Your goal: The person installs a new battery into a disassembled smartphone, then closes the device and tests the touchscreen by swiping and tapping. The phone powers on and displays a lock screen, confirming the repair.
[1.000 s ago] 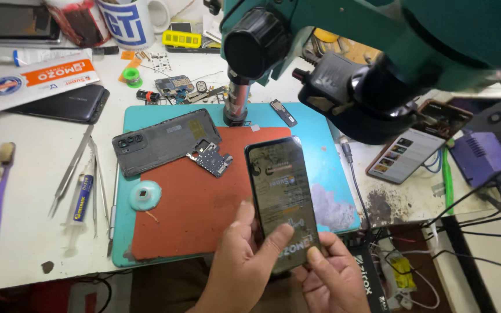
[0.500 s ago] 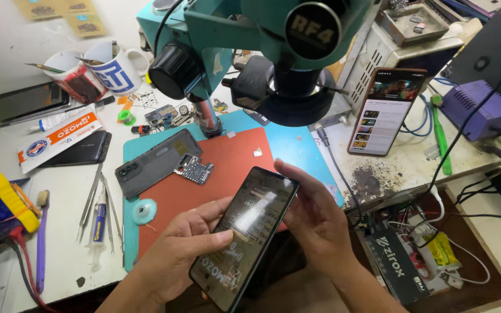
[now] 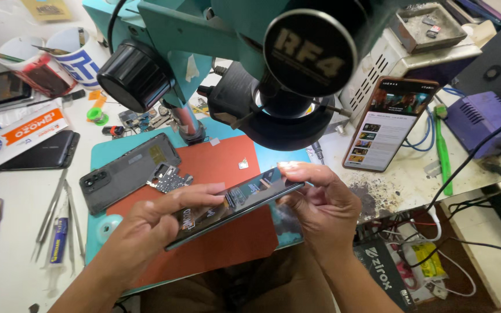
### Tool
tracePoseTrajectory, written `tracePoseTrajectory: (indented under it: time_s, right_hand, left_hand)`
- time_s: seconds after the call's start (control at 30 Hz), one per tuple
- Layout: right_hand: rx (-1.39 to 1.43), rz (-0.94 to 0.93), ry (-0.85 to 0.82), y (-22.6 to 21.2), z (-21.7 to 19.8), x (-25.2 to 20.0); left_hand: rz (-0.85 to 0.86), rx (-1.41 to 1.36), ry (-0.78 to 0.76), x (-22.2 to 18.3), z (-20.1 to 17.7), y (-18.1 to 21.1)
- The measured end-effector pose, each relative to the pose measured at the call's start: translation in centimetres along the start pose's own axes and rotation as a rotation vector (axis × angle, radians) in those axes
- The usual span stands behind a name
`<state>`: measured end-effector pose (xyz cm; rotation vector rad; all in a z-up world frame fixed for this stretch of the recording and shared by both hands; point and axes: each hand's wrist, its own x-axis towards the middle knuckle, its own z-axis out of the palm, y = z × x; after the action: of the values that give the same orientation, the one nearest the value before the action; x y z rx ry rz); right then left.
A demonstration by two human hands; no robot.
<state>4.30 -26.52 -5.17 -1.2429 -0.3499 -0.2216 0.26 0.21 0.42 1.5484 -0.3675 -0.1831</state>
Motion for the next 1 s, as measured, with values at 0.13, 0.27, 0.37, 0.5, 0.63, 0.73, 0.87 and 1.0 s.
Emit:
tracePoseTrajectory:
  time_s: [0.13, 0.27, 0.37, 0.5, 0.63, 0.73, 0.87, 1.0]
  right_hand:
    - [-0.070, -0.038, -0.002, 0.5, 0.5, 0.4]
    - [-0.135, -0.060, -0.018, 0.8, 1.6, 0.1]
    - [-0.198, -0.085, -0.034, 0.2, 2.3, 0.1]
    - [-0.059, -0.141, -0.014, -1.4, 2.8, 1.8]
    - [0.134, 0.016, -0.073, -3.1, 2.9, 4.4]
    - [0.234, 0.118, -0.084, -3.9, 3.6, 6.0]
    - [0.224, 0.198, -0.003, -4.4, 5.3, 6.5]
    - [0.162, 0.175, -0.058, -4.1, 5.7, 5.9]
  left_hand:
    - [0.288, 0.245, 0.078, 0.0, 1.2, -0.6]
    - [0.348, 0.538, 0.281, -0.1, 1.5, -2.6]
    - [0.434, 0.564, 0.306, 0.0, 0.6, -3.5]
    - [0.457, 0.543, 0.297, 0.5, -1.1, -4.0]
    - [0.465, 0.525, 0.296, 1.1, -2.1, -4.4]
    - [0.484, 0.544, 0.294, 1.3, -2.5, -4.6]
    - [0.491, 0.526, 0.309, 1.3, -2.9, -4.8]
    - [0.512, 0.452, 0.320, 1.2, -2.9, -5.4]
